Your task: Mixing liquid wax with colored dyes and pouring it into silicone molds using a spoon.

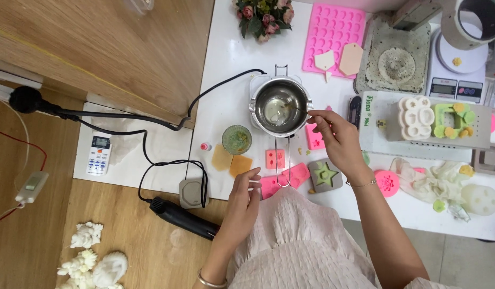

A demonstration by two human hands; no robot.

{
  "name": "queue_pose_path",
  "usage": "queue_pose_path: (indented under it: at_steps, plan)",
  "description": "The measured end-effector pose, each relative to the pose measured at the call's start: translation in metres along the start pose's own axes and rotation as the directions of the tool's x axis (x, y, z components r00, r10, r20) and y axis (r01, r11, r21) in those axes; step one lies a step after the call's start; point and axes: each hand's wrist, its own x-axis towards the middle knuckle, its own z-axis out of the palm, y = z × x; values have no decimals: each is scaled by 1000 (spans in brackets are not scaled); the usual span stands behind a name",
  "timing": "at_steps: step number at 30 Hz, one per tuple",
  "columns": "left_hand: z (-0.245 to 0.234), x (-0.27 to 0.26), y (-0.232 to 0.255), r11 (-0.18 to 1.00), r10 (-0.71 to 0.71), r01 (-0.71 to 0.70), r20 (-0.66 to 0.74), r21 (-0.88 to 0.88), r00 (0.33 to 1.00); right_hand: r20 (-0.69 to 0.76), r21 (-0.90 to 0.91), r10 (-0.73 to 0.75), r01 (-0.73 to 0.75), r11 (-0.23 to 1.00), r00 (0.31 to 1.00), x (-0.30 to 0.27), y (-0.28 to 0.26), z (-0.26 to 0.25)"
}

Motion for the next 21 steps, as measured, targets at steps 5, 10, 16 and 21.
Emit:
queue_pose_path:
  at_steps: [5,10,16,21]
  plan:
    - [27,33,-22,982,-99,110,82,-150,992,-33,35,-5,6,999,999,-10,6,12]
    - [42,31,-95,909,-197,217,91,-356,976,-66,19,-6,7,1000,998,-3,18,21]
    - [37,36,-89,976,-2,13,-52,216,999,-21,190,80,-75,979,997,-1,31,29]
    - [49,70,-73,969,-174,173,10,-176,985,2,341,205,-193,920,979,-12,33,31]
